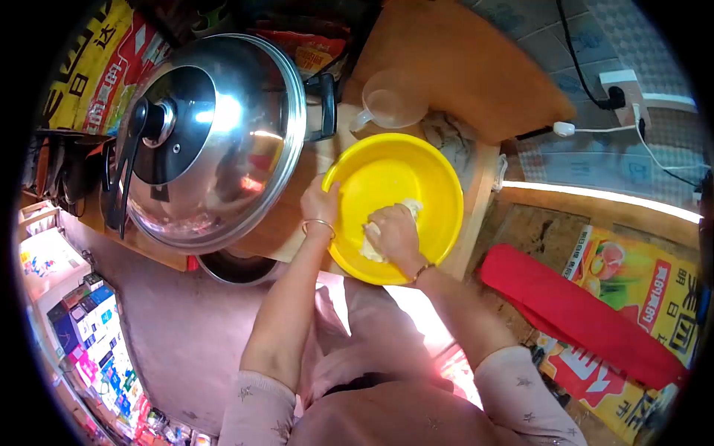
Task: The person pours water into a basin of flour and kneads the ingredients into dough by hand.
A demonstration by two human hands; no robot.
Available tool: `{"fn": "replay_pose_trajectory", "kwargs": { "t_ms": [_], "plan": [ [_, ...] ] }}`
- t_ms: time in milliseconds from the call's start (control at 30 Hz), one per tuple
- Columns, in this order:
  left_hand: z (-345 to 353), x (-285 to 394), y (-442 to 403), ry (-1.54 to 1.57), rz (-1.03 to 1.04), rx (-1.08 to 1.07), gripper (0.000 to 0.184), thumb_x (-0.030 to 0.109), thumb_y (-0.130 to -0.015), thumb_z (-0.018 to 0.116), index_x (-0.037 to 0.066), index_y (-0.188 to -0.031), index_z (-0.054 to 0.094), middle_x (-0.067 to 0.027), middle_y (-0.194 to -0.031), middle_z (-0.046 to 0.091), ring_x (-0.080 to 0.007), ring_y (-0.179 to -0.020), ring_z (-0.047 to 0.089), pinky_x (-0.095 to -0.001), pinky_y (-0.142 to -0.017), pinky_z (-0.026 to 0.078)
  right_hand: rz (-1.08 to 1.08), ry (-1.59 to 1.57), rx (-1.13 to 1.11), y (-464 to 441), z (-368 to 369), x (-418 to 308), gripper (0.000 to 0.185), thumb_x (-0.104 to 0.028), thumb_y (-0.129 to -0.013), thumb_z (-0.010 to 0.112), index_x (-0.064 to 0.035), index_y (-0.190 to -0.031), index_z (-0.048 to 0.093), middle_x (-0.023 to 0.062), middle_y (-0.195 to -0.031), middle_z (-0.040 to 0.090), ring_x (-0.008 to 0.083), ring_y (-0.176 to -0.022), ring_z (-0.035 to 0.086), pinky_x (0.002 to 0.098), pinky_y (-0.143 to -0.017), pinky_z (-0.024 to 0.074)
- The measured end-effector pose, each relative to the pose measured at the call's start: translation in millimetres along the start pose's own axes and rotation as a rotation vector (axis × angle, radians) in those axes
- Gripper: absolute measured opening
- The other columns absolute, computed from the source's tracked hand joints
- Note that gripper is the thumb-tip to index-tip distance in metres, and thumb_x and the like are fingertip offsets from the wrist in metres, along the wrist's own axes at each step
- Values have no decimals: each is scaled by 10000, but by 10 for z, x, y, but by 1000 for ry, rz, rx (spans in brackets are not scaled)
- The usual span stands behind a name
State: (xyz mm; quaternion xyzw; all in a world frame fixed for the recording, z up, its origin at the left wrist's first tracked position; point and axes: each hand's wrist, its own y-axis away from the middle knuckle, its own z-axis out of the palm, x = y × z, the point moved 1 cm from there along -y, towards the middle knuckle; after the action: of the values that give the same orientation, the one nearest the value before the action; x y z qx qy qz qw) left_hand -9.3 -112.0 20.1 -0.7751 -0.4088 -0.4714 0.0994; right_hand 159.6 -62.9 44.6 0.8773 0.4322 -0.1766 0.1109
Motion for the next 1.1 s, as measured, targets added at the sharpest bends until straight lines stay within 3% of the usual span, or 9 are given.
{"fn": "replay_pose_trajectory", "kwargs": {
  "t_ms": [100, 167, 367, 567, 833, 900, 1000, 1067, 1100],
  "plan": [
    [9, -5, -31, 42, -53, -14, 205, 169, -799, 624, 52, -967, 618, -184, -865, 637, -363, -812, 611, -391, -721, 479, 101, 74, 286, -66, 333, -81, 107, -191, -709, 644, -94, -755, 644, 78, -804, 619, 238, -837, 564, 404, -847, 396],
    [4, 19, -71, 47, -26, -7, 206, 169, -804, 620, 48, -970, 615, -187, -864, 635, -363, -813, 611, -392, -718, 479, 96, 56, 274, -325, 429, -48, 98, -185, -702, 649, -97, -745, 642, 72, -792, 614, 233, -830, 564, 404, -848, 396],
    [-38, 93, -58, 46, -53, -66, 211, 150, -808, 621, 30, -981, 601, -197, -864, 631, -366, -805, 612, -401, -695, 478, 44, 113, -61, -772, 453, 4, 178, -262, -706, 588, -102, -675, 658, 72, -744, 625, 227, -799, 579, 368, -736, 415],
    [-40, 97, -60, 46, -34, -90, 191, 141, -824, 609, 32, -978, 583, -195, -870, 616, -369, -815, 604, -401, -693, 475, -244, 13, -159, -1044, 750, 221, 208, -275, -667, 570, -99, -608, 664, 70, -652, 633, 213, -706, 592, 368, -713, 427],
    [6, 52, -95, -30, 46, -35, 168, 162, -813, 619, 34, -914, 579, -205, -835, 621, -399, -797, 591, -427, -677, 470, -202, 141, -222, -1108, 310, 95, 280, -302, -728, 529, -82, -638, 677, 106, -694, 654, 260, -647, 606, 372, -703, 452],
    [70, -51, -68, -35, 74, -19, 174, 171, -804, 627, 29, -891, 578, -212, -825, 621, -409, -790, 586, -438, -673, 468, -45, -77, -570, -1009, -103, 88, 299, -325, -741, 530, -71, -712, 684, 121, -789, 661, 256, -742, 606, 379, -735, 445],
    [57, -46, -56, -16, 53, -5, 174, 171, -794, 636, 26, -874, 581, -211, -829, 621, -404, -785, 589, -438, -673, 468, -338, 76, -412, -491, -262, 166, 305, -334, -738, 549, -74, -828, 681, 119, -899, 652, 228, -898, 590, 364, -805, 424],
    [29, -31, -58, -5, 37, 3, 173, 172, -790, 640, 25, -869, 592, -208, -821, 624, -399, -783, 593, -433, -679, 469, -196, 312, -634, -220, -561, -101, 313, -338, -731, 574, -92, -904, 663, 85, -945, 635, 207, -981, 560, 366, -892, 377],
    [7, 31, -51, 1, 13, -3, 182, 176, -787, 644, 26, -881, 599, -208, -824, 625, -395, -790, 595, -430, -686, 471, -162, 51, -342, 59, -242, 143, 303, -342, -722, 588, -108, -901, 656, 62, -874, 629, 209, -951, 560, 396, -936, 342]
  ]
}}
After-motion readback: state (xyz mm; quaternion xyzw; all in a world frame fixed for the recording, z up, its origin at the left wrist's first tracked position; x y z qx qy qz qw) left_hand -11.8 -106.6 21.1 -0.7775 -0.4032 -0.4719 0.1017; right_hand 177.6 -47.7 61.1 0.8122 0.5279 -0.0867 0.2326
